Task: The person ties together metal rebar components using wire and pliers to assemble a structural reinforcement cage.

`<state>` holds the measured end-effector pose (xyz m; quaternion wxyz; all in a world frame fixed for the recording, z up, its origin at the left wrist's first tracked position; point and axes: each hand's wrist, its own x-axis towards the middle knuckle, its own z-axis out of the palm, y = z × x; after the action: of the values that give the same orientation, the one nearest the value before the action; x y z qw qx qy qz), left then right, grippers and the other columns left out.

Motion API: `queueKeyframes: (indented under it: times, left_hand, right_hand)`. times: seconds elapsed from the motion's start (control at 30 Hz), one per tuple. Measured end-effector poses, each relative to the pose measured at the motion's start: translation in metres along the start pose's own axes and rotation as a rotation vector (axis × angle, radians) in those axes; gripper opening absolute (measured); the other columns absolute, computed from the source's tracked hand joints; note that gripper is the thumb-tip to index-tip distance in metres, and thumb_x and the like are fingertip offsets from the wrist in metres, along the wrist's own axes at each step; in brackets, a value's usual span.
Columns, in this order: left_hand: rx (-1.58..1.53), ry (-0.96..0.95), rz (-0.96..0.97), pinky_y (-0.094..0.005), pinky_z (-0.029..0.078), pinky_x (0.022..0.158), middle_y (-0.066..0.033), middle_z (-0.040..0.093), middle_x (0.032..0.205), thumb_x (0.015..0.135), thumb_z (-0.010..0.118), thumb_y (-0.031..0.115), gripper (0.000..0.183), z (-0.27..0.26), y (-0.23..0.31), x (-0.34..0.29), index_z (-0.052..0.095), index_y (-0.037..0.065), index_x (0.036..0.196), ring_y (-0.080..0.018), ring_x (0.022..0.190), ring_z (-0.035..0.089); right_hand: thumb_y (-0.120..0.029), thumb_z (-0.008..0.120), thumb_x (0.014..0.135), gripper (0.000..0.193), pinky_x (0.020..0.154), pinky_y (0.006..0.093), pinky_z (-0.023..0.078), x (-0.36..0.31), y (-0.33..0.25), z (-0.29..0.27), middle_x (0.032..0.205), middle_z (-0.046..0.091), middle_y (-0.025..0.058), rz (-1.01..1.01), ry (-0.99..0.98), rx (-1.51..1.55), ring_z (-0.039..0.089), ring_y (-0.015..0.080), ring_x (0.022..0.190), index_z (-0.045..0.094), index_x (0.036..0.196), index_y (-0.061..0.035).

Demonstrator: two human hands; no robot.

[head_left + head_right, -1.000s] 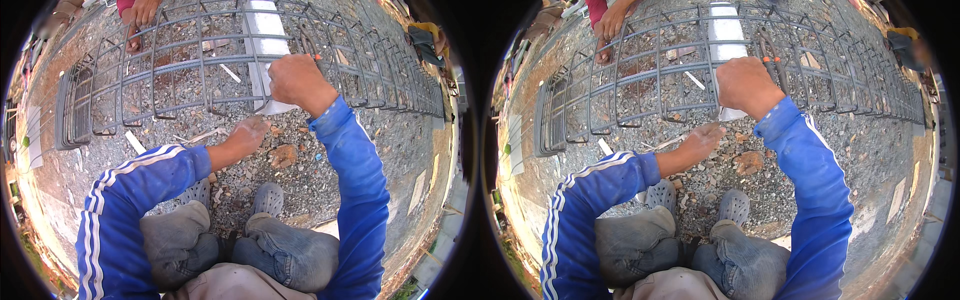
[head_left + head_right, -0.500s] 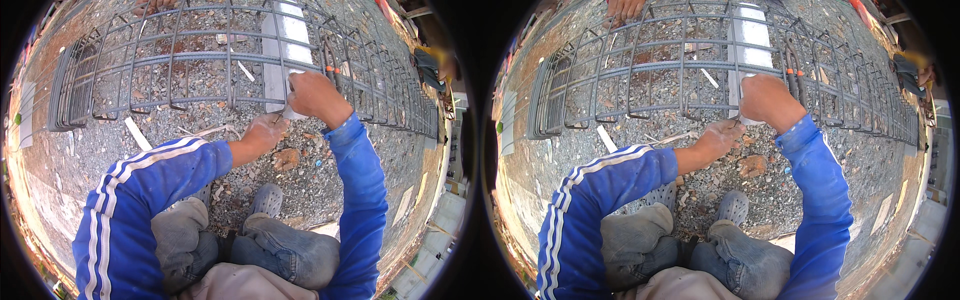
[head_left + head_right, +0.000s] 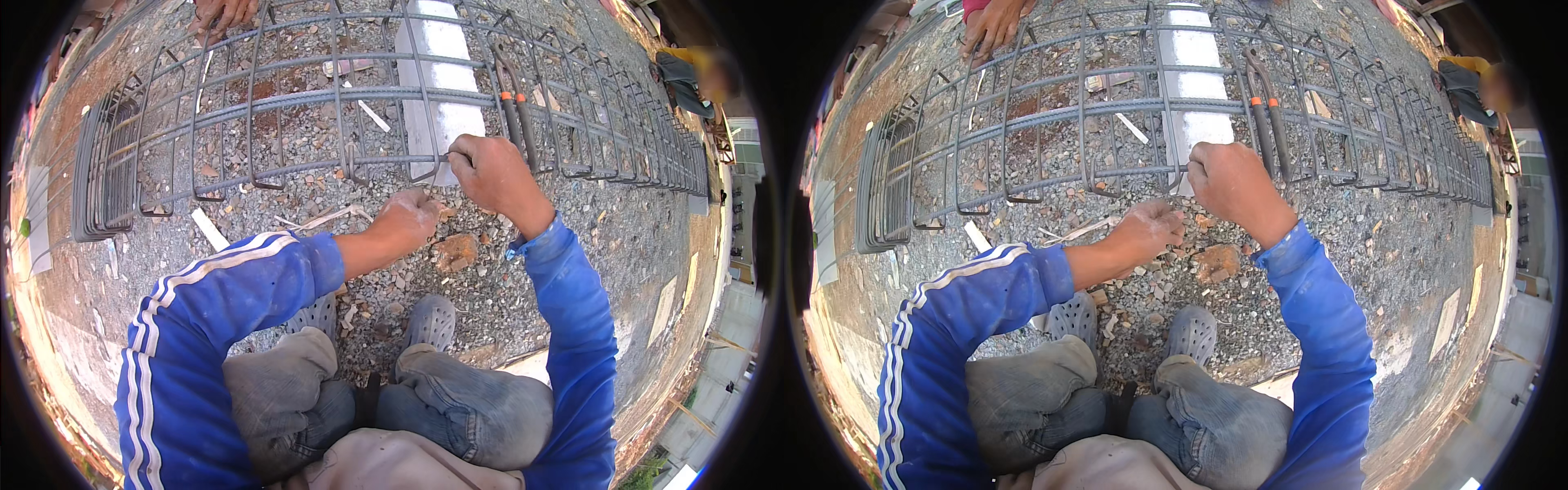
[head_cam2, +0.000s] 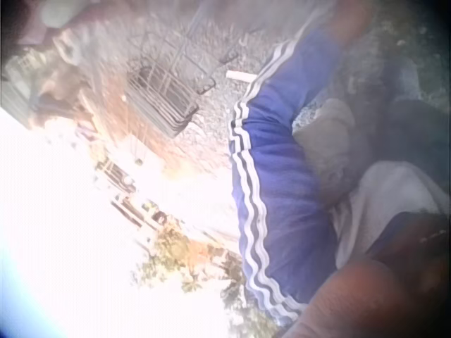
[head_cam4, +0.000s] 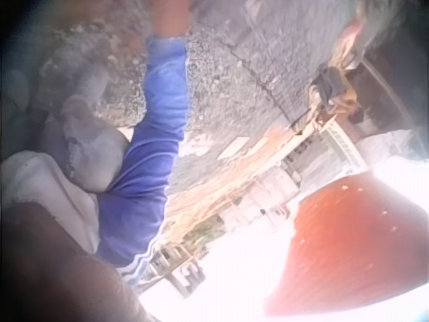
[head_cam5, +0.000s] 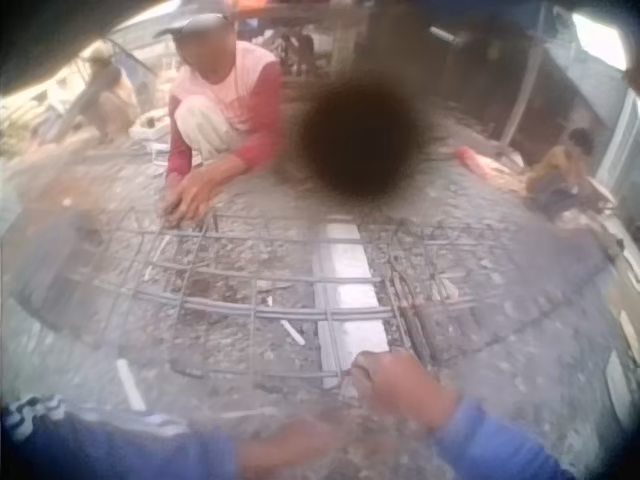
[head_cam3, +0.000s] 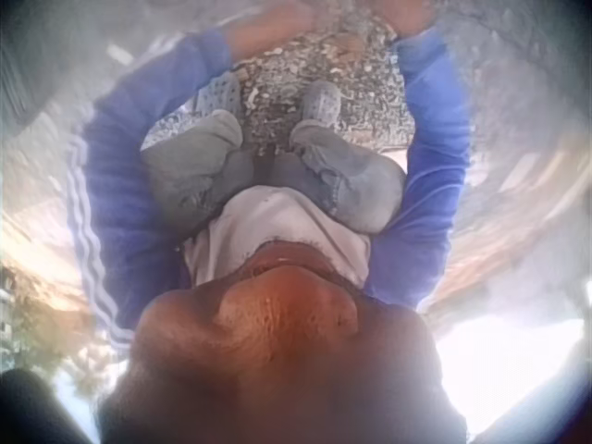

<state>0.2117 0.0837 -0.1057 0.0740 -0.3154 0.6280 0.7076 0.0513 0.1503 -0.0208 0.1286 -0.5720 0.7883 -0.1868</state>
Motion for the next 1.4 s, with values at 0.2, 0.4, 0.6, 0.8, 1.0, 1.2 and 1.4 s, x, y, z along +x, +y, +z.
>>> queueKeyframes:
  times: [0.2, 0.4, 0.6, 0.8, 1.0, 1.2, 1.4]
  left_hand:
    - [-0.275, -0.073, -0.048, -0.0303, 0.054, 0.069, -0.0125, 0.065, 0.089, 0.100, 0.048, 0.014, 0.027, 0.010, 0.025, -0.012, 0.053, -0.006, 0.118, -0.0180, 0.079, 0.066]
    - [0.087, -0.158, 0.015, -0.0305, 0.056, 0.069, -0.0104, 0.064, 0.080, 0.097, 0.051, 0.014, 0.023, -0.020, 0.057, -0.020, 0.063, -0.005, 0.097, -0.0174, 0.071, 0.065]
    - [0.379, -0.172, 0.079, -0.0302, 0.040, 0.050, -0.0037, 0.055, 0.056, 0.088, 0.056, 0.019, 0.029, -0.058, 0.102, -0.016, 0.060, 0.001, 0.065, -0.0109, 0.052, 0.050]
    - [0.669, -0.187, 0.217, -0.0322, 0.046, 0.056, -0.0084, 0.061, 0.060, 0.084, 0.058, 0.020, 0.026, -0.057, 0.115, -0.008, 0.065, -0.001, 0.070, -0.0157, 0.056, 0.058]
    - [1.031, 0.111, 0.445, -0.0409, 0.051, 0.067, -0.0151, 0.068, 0.073, 0.080, 0.064, 0.024, 0.026, -0.066, 0.112, 0.010, 0.073, 0.001, 0.087, -0.0302, 0.070, 0.067]
    - [0.874, 0.121, 0.387, -0.0400, 0.051, 0.080, -0.0164, 0.069, 0.094, 0.075, 0.073, 0.030, 0.030, -0.080, 0.106, 0.034, 0.075, 0.005, 0.093, -0.0341, 0.087, 0.066]
    - [1.009, 0.322, 0.644, -0.0413, 0.050, 0.083, -0.0169, 0.067, 0.100, 0.077, 0.074, 0.026, 0.027, -0.062, 0.093, 0.021, 0.073, 0.004, 0.092, -0.0340, 0.093, 0.064]
  right_hand:
    - [-0.017, 0.059, 0.088, 0.016, 0.064, 0.0473, 0.050, 0.001, 0.011, 0.002, 0.074, 0.065, 0.0202, -0.074, 0.008, -0.145, 0.064, 0.0393, 0.070, 0.067, 0.090, -0.0038]
    - [-0.015, 0.059, 0.088, 0.019, 0.058, 0.0438, 0.052, -0.040, -0.005, 0.040, 0.076, 0.066, 0.0185, -0.008, 0.277, 0.002, 0.065, 0.0362, 0.065, 0.066, 0.100, -0.0009]
    - [-0.018, 0.066, 0.085, 0.027, 0.057, 0.0402, 0.054, -0.045, -0.020, 0.052, 0.077, 0.068, 0.0143, 0.053, 0.472, 0.005, 0.068, 0.0295, 0.064, 0.065, 0.104, 0.0008]
    - [-0.012, 0.069, 0.080, 0.019, 0.057, 0.0360, 0.054, -0.040, -0.006, 0.069, 0.077, 0.068, 0.0117, -0.009, 0.629, 0.045, 0.068, 0.0258, 0.066, 0.066, 0.096, -0.0024]
    - [-0.008, 0.068, 0.080, 0.016, 0.054, 0.0361, 0.053, -0.042, -0.001, 0.070, 0.071, 0.067, 0.0107, -0.056, 0.637, 0.103, 0.067, 0.0253, 0.061, 0.065, 0.095, -0.0022]
    - [-0.010, 0.068, 0.082, 0.015, 0.053, 0.0361, 0.053, -0.040, -0.004, 0.069, 0.071, 0.067, 0.0109, -0.061, 0.669, 0.141, 0.067, 0.0251, 0.060, 0.066, 0.094, -0.0021]
    - [-0.012, 0.069, 0.082, 0.015, 0.055, 0.0358, 0.054, -0.042, -0.003, 0.073, 0.073, 0.068, 0.0110, -0.028, 0.681, 0.159, 0.067, 0.0250, 0.062, 0.066, 0.094, -0.0021]
